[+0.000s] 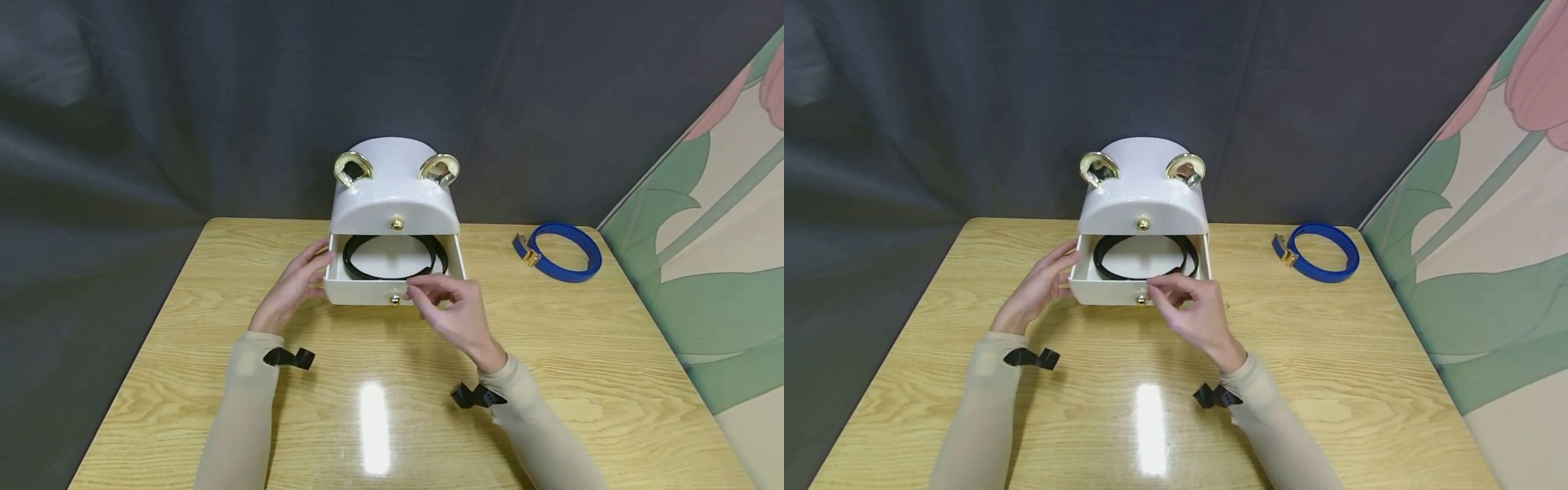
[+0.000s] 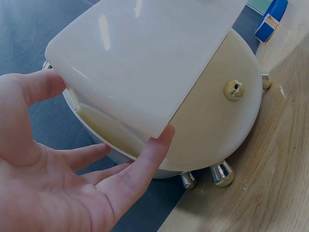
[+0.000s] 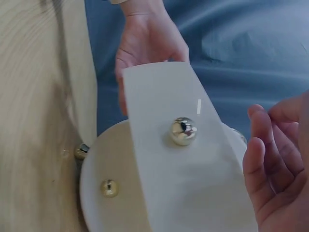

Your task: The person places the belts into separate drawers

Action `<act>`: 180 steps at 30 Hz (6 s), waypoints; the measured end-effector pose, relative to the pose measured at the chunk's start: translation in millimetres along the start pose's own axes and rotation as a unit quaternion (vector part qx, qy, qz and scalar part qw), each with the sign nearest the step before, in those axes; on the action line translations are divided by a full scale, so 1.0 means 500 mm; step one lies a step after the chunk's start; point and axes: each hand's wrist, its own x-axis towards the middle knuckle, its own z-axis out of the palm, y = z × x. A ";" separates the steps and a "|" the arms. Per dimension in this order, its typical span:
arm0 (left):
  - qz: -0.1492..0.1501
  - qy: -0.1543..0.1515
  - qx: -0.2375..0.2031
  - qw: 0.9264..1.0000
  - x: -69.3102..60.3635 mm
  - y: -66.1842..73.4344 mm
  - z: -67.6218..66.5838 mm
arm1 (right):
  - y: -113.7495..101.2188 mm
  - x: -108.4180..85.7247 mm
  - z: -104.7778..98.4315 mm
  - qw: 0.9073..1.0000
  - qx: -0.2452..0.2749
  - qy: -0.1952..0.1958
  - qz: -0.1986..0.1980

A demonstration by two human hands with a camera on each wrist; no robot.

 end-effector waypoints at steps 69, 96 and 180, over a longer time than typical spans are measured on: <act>0.012 -0.002 0.016 1.000 -0.001 -0.003 0.000 | 0.067 -0.018 0.025 0.991 -0.089 -0.097 0.020; 0.021 -0.008 0.014 1.000 -0.003 -0.002 -0.002 | 0.075 -0.003 0.033 0.990 -0.107 -0.063 0.059; 0.004 0.000 0.011 1.000 0.003 0.000 0.004 | 0.118 0.025 0.049 0.989 -0.064 0.004 0.135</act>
